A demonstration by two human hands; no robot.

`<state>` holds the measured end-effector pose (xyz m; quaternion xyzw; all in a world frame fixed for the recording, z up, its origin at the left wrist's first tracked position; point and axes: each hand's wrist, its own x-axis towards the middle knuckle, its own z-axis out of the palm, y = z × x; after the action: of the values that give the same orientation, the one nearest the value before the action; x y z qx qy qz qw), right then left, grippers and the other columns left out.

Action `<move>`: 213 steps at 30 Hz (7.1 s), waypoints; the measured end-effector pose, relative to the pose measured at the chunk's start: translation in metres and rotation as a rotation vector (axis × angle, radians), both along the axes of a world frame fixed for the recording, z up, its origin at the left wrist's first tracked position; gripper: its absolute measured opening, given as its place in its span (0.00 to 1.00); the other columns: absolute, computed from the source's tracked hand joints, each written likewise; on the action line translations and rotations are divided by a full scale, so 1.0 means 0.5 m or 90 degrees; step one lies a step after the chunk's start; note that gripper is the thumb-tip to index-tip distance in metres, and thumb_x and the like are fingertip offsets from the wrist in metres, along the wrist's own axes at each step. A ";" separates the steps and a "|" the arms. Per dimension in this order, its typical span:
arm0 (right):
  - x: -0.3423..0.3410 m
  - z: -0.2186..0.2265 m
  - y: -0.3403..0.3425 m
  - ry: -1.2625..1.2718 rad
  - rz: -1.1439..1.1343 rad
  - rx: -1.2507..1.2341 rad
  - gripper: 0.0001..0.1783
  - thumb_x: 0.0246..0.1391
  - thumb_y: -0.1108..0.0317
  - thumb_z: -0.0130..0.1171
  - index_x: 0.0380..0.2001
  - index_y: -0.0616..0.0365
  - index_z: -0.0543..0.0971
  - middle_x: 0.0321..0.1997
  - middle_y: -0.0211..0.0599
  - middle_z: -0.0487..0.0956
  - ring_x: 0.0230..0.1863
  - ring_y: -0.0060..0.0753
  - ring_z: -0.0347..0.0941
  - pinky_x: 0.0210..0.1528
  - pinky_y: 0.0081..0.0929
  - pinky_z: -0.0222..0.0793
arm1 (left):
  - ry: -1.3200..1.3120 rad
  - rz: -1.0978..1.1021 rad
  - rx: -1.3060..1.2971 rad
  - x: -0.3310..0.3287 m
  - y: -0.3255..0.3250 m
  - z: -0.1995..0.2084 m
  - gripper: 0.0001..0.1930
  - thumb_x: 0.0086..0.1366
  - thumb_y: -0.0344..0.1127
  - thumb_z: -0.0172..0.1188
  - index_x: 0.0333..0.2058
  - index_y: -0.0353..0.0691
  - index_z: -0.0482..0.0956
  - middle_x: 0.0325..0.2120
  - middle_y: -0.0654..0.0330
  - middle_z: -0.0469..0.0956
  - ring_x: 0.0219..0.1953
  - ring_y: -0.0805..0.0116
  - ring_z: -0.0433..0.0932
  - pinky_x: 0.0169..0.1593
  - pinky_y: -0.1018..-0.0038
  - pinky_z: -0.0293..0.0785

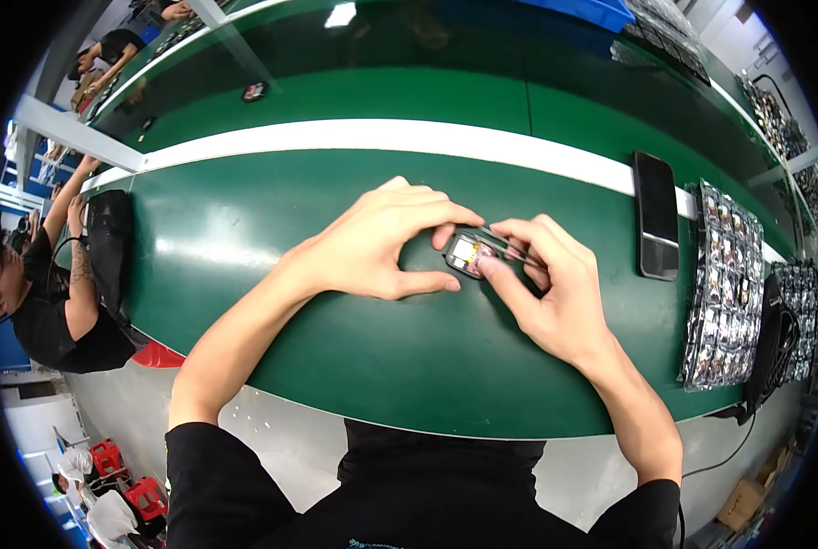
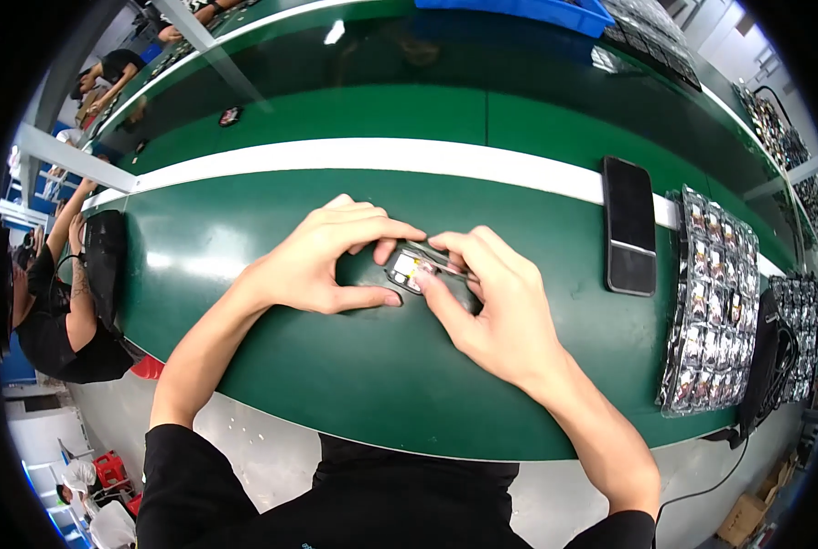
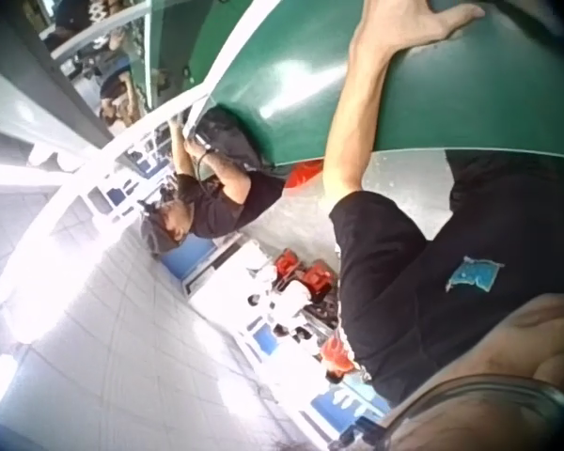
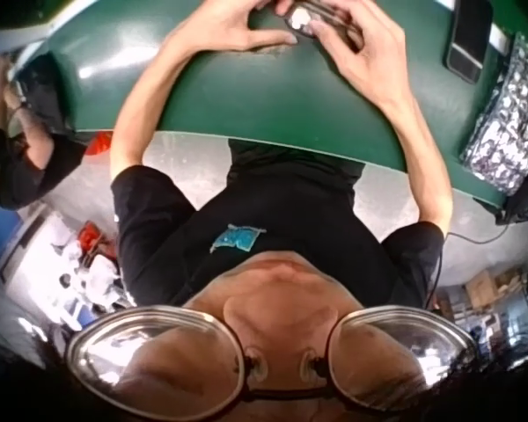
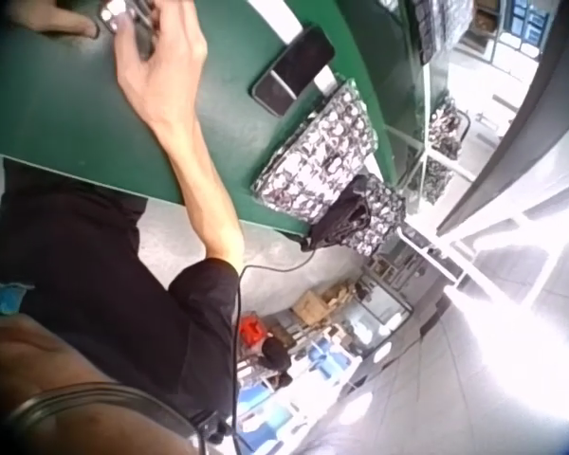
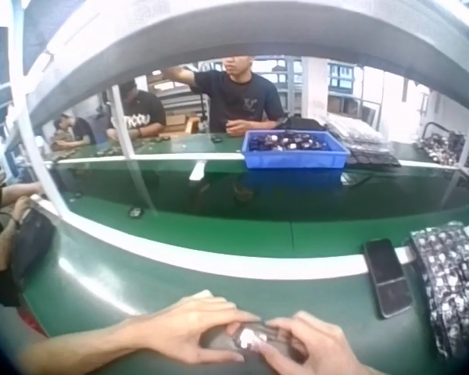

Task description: Assembling and inspecting internal components of smartwatch modules using fine tweezers and a probe tool.

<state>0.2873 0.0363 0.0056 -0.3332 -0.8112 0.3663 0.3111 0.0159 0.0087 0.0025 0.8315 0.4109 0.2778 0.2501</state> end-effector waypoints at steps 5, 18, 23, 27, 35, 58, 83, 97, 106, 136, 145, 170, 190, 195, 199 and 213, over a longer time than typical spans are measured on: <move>-0.005 -0.015 -0.010 -0.056 0.007 0.132 0.28 0.52 0.63 0.84 0.54 0.60 0.87 0.38 0.37 0.81 0.31 0.38 0.84 0.32 0.35 0.79 | -0.025 0.012 -0.078 0.006 -0.001 0.007 0.36 0.56 0.36 0.82 0.65 0.47 0.83 0.37 0.69 0.83 0.34 0.69 0.71 0.49 0.68 0.68; 0.009 -0.015 -0.012 -0.040 0.005 0.082 0.23 0.52 0.59 0.77 0.48 0.61 0.87 0.42 0.38 0.82 0.37 0.47 0.86 0.39 0.42 0.82 | -0.192 0.133 -0.074 -0.035 0.027 -0.001 0.15 0.66 0.28 0.76 0.51 0.38 0.90 0.32 0.65 0.83 0.32 0.78 0.75 0.39 0.76 0.74; 0.020 -0.009 -0.009 -0.049 0.037 0.063 0.24 0.52 0.60 0.77 0.49 0.62 0.87 0.43 0.38 0.81 0.40 0.43 0.86 0.43 0.38 0.82 | -0.132 0.418 0.126 -0.138 0.070 -0.030 0.05 0.72 0.29 0.70 0.43 0.34 0.88 0.33 0.62 0.85 0.34 0.74 0.80 0.42 0.75 0.75; 0.047 0.001 -0.002 0.027 0.016 0.088 0.24 0.54 0.60 0.78 0.49 0.63 0.86 0.42 0.38 0.80 0.39 0.43 0.84 0.41 0.39 0.80 | -0.102 0.470 0.141 -0.169 0.096 -0.043 0.09 0.71 0.30 0.71 0.47 0.35 0.87 0.38 0.60 0.86 0.42 0.69 0.82 0.50 0.71 0.76; 0.227 0.133 0.010 0.090 -0.155 0.236 0.23 0.51 0.64 0.82 0.48 0.63 0.88 0.38 0.35 0.81 0.36 0.29 0.82 0.36 0.28 0.77 | 0.295 0.639 0.197 -0.339 0.190 -0.069 0.31 0.82 0.56 0.58 0.73 0.44 0.74 0.74 0.51 0.72 0.77 0.48 0.67 0.76 0.51 0.64; 0.801 0.084 0.311 -0.141 -0.700 0.071 0.25 0.58 0.46 0.76 0.42 0.59 0.95 0.28 0.37 0.90 0.29 0.28 0.83 0.39 0.31 0.78 | 0.180 0.656 0.195 -0.317 0.213 -0.058 0.20 0.75 0.27 0.63 0.63 0.40 0.78 0.51 0.47 0.87 0.52 0.47 0.87 0.55 0.56 0.83; 0.040 -0.013 0.033 0.146 -0.082 -0.296 0.14 0.76 0.69 0.65 0.56 0.66 0.89 0.33 0.32 0.86 0.27 0.14 0.75 0.28 0.19 0.71 | 0.019 0.154 0.025 0.024 -0.011 0.008 0.45 0.56 0.42 0.86 0.72 0.45 0.76 0.48 0.59 0.82 0.55 0.57 0.80 0.63 0.60 0.77; 0.057 -0.014 0.021 0.169 -0.042 -0.202 0.07 0.65 0.77 0.74 0.45 0.66 0.93 0.34 0.31 0.87 0.33 0.12 0.78 0.35 0.18 0.72 | 0.025 0.107 0.032 0.032 -0.009 0.001 0.28 0.57 0.39 0.85 0.55 0.42 0.88 0.47 0.61 0.84 0.50 0.59 0.80 0.60 0.63 0.73; 0.044 -0.016 0.012 0.059 -0.017 -0.031 0.05 0.61 0.81 0.73 0.40 0.68 0.92 0.25 0.28 0.81 0.24 0.11 0.69 0.26 0.19 0.59 | 0.007 0.065 0.015 0.034 -0.006 -0.008 0.28 0.53 0.40 0.87 0.53 0.42 0.90 0.36 0.64 0.83 0.36 0.66 0.74 0.49 0.68 0.66; 0.028 -0.038 0.006 0.039 -0.033 0.240 0.14 0.54 0.83 0.77 0.45 0.62 0.93 0.22 0.28 0.73 0.17 0.17 0.62 0.20 0.24 0.54 | -0.005 0.098 0.020 0.047 -0.005 -0.005 0.23 0.53 0.39 0.86 0.46 0.41 0.88 0.33 0.66 0.83 0.33 0.67 0.71 0.49 0.69 0.66; 0.039 -0.017 0.016 0.071 0.003 0.009 0.08 0.58 0.80 0.74 0.41 0.66 0.93 0.22 0.33 0.80 0.20 0.18 0.71 0.22 0.24 0.61 | -0.069 0.037 -0.065 0.015 0.007 -0.007 0.25 0.52 0.39 0.87 0.49 0.42 0.90 0.35 0.66 0.84 0.34 0.68 0.70 0.50 0.70 0.67; 0.036 -0.022 0.018 0.068 0.012 0.002 0.06 0.58 0.80 0.72 0.38 0.65 0.92 0.23 0.36 0.82 0.20 0.20 0.73 0.23 0.26 0.63 | -0.006 0.024 -0.010 0.022 0.002 -0.001 0.24 0.53 0.38 0.86 0.49 0.42 0.91 0.37 0.64 0.85 0.35 0.66 0.71 0.48 0.69 0.66; 0.039 -0.017 0.013 0.062 0.006 0.007 0.05 0.58 0.79 0.72 0.37 0.65 0.92 0.23 0.35 0.82 0.20 0.23 0.75 0.23 0.26 0.64 | -0.014 0.001 0.001 0.026 0.006 0.004 0.20 0.55 0.37 0.85 0.46 0.41 0.91 0.37 0.62 0.88 0.36 0.65 0.76 0.46 0.68 0.67; 0.037 -0.025 0.012 0.068 0.024 0.013 0.05 0.58 0.80 0.72 0.37 0.65 0.91 0.22 0.35 0.81 0.20 0.22 0.74 0.23 0.26 0.64 | -0.026 0.003 -0.001 0.027 0.006 0.002 0.20 0.54 0.37 0.85 0.45 0.40 0.91 0.36 0.63 0.87 0.35 0.65 0.75 0.46 0.68 0.67; 0.035 -0.016 0.007 0.065 0.021 0.022 0.05 0.58 0.80 0.72 0.38 0.65 0.91 0.22 0.34 0.81 0.20 0.22 0.74 0.23 0.26 0.64 | -0.011 0.010 -0.006 0.025 0.003 0.002 0.23 0.52 0.38 0.86 0.46 0.41 0.90 0.35 0.63 0.85 0.34 0.66 0.73 0.46 0.69 0.66; 0.039 -0.003 0.005 0.070 -0.013 -0.074 0.10 0.65 0.76 0.71 0.48 0.65 0.86 0.31 0.33 0.81 0.26 0.16 0.72 0.28 0.20 0.66 | -0.008 0.033 0.040 0.024 0.001 0.001 0.27 0.50 0.42 0.88 0.48 0.46 0.90 0.28 0.70 0.79 0.34 0.70 0.76 0.48 0.69 0.66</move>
<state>0.3068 0.0389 0.0040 -0.3383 -0.7668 0.4271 0.3394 0.0279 0.0092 0.0029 0.8263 0.4218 0.3022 0.2188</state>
